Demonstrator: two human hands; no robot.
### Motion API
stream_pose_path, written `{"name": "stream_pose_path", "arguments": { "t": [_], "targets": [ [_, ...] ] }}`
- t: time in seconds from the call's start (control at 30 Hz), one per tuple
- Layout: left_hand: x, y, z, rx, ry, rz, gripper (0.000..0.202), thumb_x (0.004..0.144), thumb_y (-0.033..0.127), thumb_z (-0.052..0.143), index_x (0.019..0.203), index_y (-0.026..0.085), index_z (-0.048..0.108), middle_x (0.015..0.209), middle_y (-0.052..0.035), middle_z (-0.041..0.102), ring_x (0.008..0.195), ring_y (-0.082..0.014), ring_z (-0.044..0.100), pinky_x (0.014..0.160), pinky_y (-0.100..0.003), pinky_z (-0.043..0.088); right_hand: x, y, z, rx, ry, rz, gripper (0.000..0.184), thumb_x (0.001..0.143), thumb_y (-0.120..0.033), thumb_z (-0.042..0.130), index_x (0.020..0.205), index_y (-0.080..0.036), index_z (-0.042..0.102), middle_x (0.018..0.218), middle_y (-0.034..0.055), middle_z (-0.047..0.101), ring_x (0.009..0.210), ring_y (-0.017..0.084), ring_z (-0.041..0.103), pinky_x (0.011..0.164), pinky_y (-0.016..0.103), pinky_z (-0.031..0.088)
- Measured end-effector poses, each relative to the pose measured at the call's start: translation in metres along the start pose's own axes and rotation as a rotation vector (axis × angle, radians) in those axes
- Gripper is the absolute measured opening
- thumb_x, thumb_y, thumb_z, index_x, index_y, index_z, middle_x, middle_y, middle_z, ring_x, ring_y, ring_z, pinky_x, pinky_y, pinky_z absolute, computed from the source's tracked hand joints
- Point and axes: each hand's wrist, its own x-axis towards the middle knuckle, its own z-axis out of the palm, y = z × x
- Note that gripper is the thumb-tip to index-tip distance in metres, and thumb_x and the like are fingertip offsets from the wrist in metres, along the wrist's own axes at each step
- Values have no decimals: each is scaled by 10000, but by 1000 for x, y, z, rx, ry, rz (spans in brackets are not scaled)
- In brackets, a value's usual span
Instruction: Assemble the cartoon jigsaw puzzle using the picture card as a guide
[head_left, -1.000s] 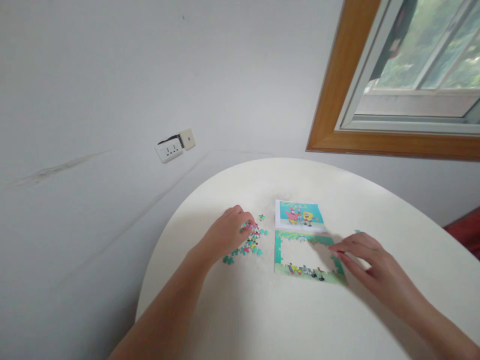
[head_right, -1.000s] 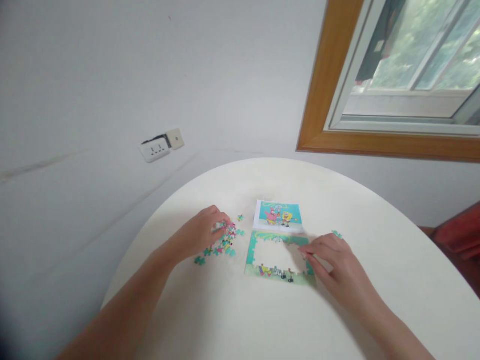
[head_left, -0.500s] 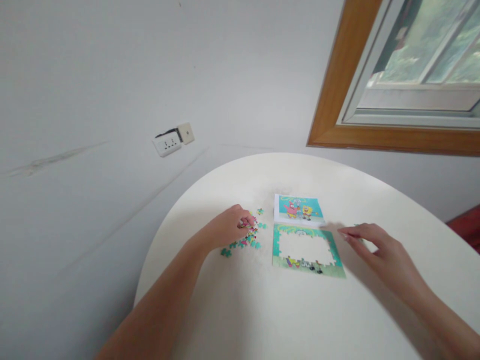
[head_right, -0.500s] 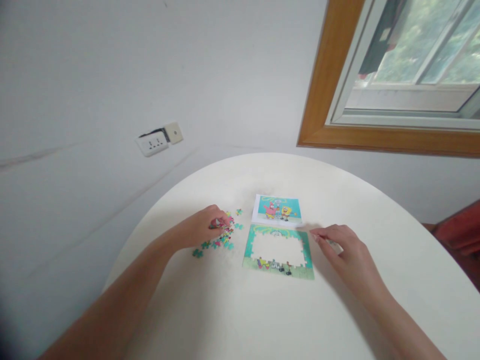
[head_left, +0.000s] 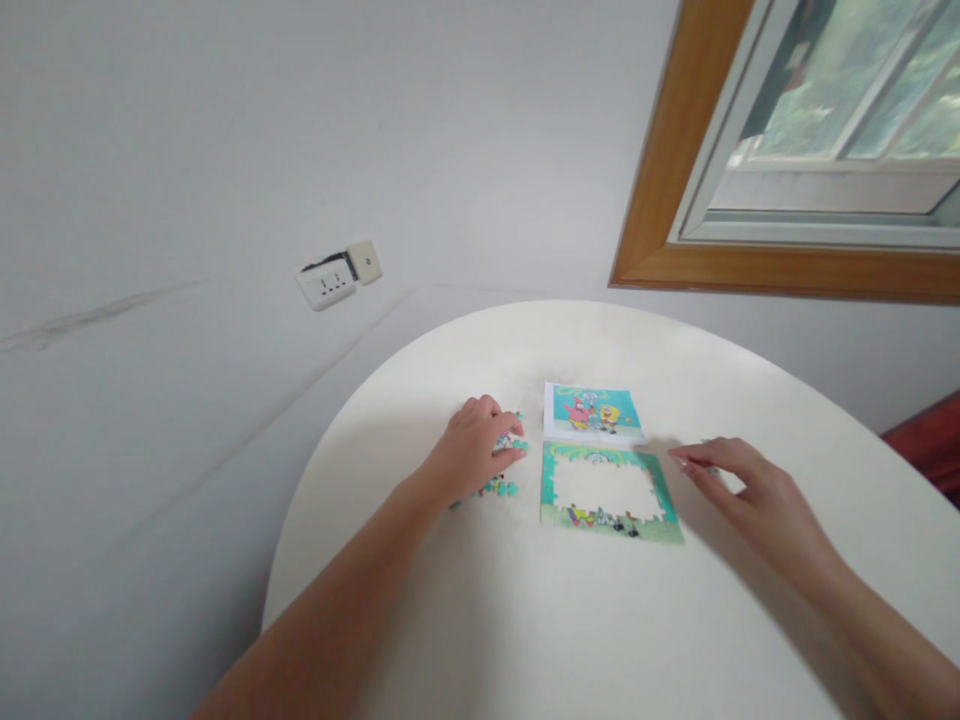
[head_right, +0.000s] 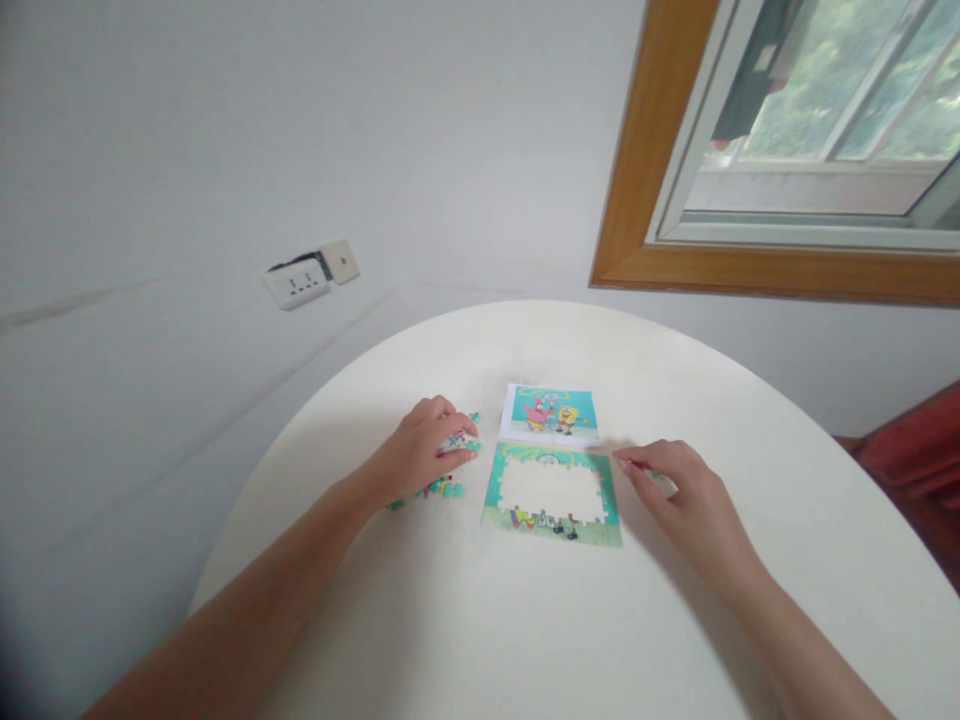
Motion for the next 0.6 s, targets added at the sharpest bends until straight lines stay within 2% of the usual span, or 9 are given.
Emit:
{"name": "stream_pose_path", "arguments": {
  "t": [0.13, 0.27, 0.6],
  "targets": [
    [0, 1, 6, 26, -19, -11, 163, 820, 313, 590, 938, 205, 625, 1003, -65, 506, 983, -217, 471, 916, -376, 384, 1, 1, 0, -13, 11, -28, 244, 869, -393, 500, 920, -251, 692, 923, 58, 687, 866, 226, 604, 658, 331, 509],
    [4, 3, 8, 64, -23, -16, 138, 827, 303, 589, 891, 183, 615, 977, -72, 522, 973, -224, 473, 896, -381, 383, 1, 0, 0, -24, 1, -49, 252, 882, -376, 482, 919, -240, 691, 916, 55, 689, 873, 221, 601, 727, 348, 498],
    [4, -3, 14, 86, -3, 14, 107, 855, 271, 536, 838, 182, 594, 926, -59, 553, 919, -206, 493, 848, -363, 400, 2, -4, 0, -39, -17, -70, 224, 882, -345, 494, 921, -237, 686, 907, 45, 683, 876, 211, 595, 743, 333, 473]
  ]
}}
